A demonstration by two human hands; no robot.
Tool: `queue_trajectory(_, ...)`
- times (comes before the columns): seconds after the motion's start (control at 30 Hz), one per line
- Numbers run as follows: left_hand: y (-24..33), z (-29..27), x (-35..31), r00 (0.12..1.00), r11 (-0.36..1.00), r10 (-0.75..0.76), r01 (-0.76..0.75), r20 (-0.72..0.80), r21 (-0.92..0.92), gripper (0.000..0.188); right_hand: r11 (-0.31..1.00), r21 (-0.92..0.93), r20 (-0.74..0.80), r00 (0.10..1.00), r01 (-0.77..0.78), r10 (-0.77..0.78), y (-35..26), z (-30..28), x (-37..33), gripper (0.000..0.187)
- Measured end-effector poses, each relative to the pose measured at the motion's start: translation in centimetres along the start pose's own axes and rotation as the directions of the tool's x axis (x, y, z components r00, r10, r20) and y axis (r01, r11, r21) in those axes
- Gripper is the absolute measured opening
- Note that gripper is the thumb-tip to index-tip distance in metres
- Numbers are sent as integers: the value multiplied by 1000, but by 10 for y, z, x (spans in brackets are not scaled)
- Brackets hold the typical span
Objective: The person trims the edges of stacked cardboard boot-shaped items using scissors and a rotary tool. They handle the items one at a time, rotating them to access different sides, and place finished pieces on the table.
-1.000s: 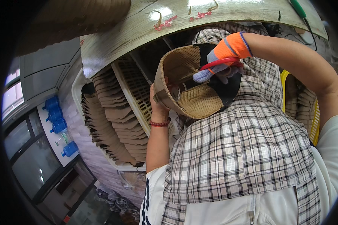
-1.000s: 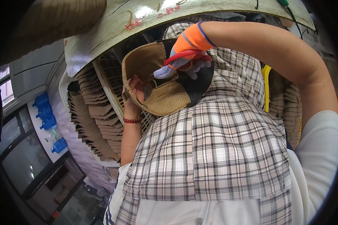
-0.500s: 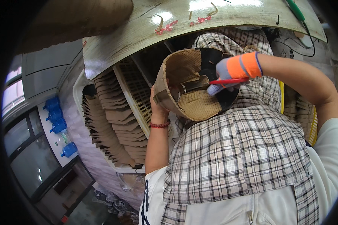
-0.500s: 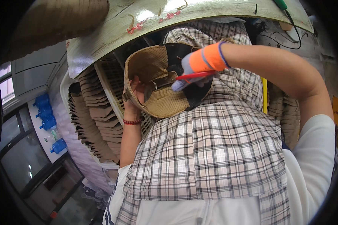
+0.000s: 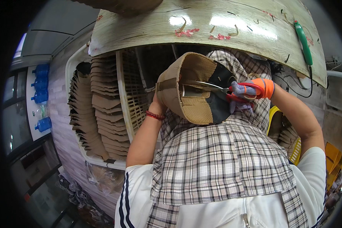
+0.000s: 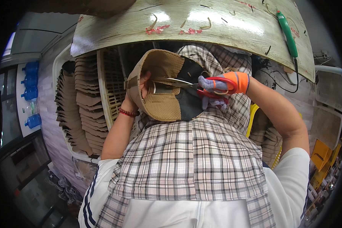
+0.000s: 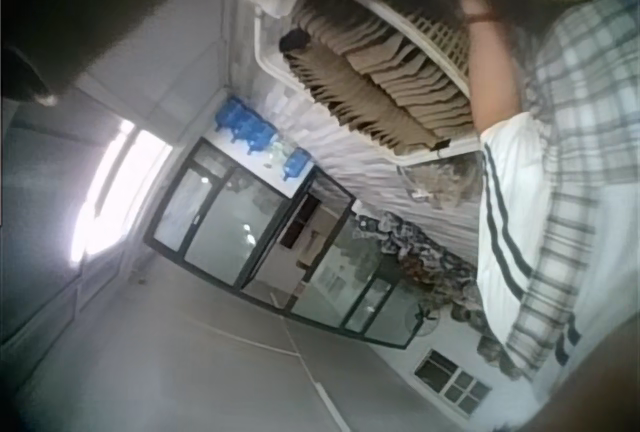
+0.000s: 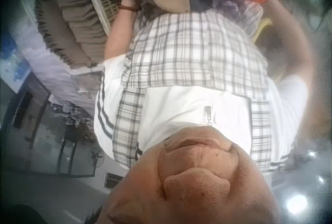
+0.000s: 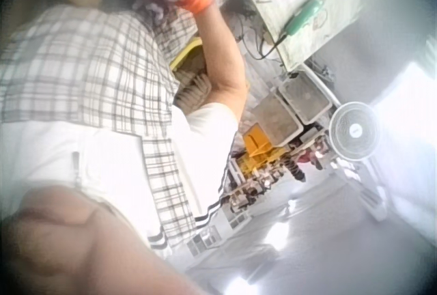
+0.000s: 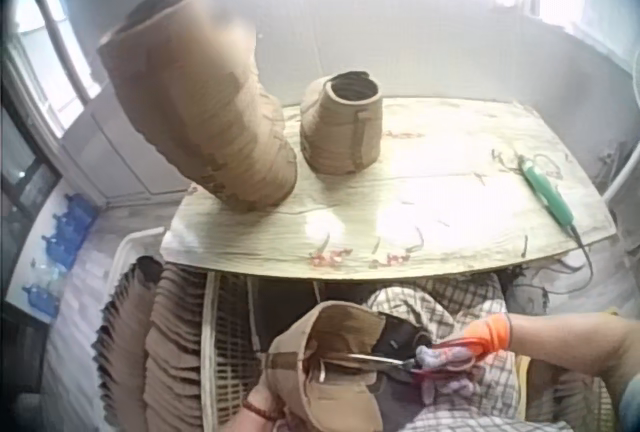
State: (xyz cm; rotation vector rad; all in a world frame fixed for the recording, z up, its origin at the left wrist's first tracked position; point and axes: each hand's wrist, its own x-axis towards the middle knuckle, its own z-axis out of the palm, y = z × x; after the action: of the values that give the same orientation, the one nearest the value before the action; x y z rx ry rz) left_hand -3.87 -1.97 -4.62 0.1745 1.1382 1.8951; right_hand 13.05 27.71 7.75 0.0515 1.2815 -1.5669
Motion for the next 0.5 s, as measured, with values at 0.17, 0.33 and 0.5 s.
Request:
queue_trajectory(0.17,3,1,-8,999,998,-43,42,-13,-43,41,977,-194,-68,995,-88,76,-26,-2,9,94)
queue_trajectory(0.33,4,2,-11,989,964,-130,110,-66,-242,41,907,-369,-234,965,-202,119,-38,3,12,85)
queue_trajectory(0.5,30,28,-27,1000,1000,22,-22,-6,10,34,930,-224,-347,916,-291,203,-23,11,2,38)
